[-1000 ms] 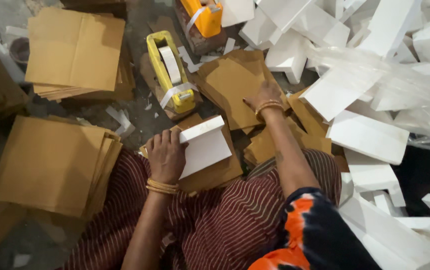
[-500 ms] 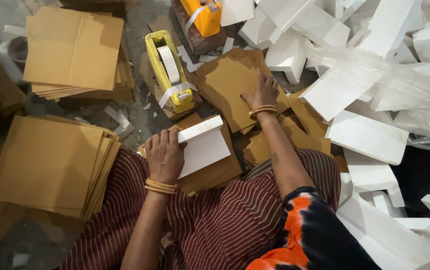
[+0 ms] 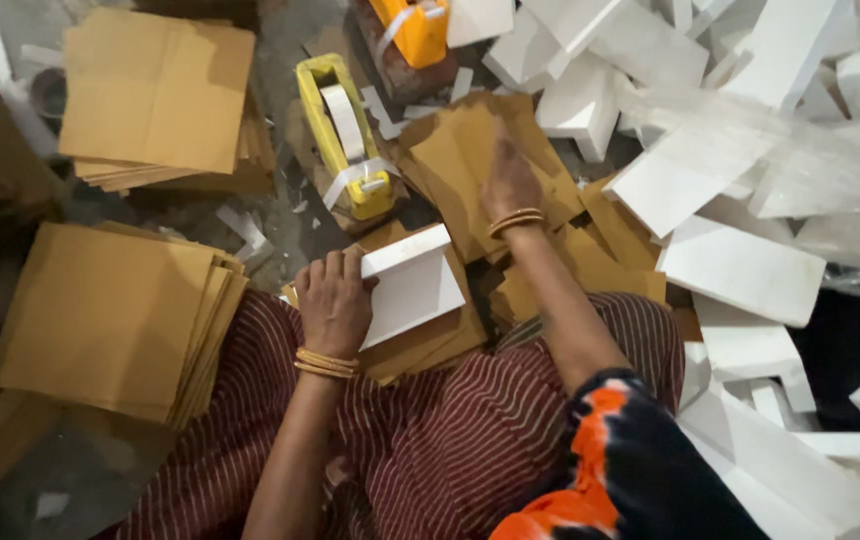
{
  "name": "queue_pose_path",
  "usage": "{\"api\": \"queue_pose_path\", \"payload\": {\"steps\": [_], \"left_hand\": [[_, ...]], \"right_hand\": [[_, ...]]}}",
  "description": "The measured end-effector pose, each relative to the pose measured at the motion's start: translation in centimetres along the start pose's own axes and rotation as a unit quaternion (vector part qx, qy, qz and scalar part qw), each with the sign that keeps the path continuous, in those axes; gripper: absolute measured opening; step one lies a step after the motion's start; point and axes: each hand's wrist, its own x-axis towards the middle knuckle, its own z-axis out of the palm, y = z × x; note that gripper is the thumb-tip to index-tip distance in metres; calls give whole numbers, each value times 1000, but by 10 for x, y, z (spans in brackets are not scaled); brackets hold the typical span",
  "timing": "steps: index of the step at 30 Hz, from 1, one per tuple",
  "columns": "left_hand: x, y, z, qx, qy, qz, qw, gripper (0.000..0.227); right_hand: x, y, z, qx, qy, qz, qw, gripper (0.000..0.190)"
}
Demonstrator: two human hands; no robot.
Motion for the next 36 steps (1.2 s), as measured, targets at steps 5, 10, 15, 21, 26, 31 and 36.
{"api": "queue_pose_path", "payload": {"steps": [5,10,15,21,26,31,36], "left_hand": [[-1,-4,0,-14,-16,-3,1000,41],[9,-7,-11,54,61,35,996,46],[22,-16,-13,-33,-146,-28,988,49],[32,-32,-7,-64,-233,-14,970,46],[41,-46,4,-84,-286,-13,955,47],[48,-50,6,-88,-360,-26,928,45],[21,-23,9,17,-156,0,988,59]], "right_hand": [[26,18,-97,299,67,71,949,42],[-2,-34,-241,444,-14,63,894,16],[-73,-103,-277,484,-285,-92,823,37],[-99,-159,-203,157,-110,-399,897,33],[-102,-158,-138,118,-69,-389,911,24],[-113,-156,-103,149,7,-318,936,52],[-115,-163,-114,159,19,-306,938,81]]}}
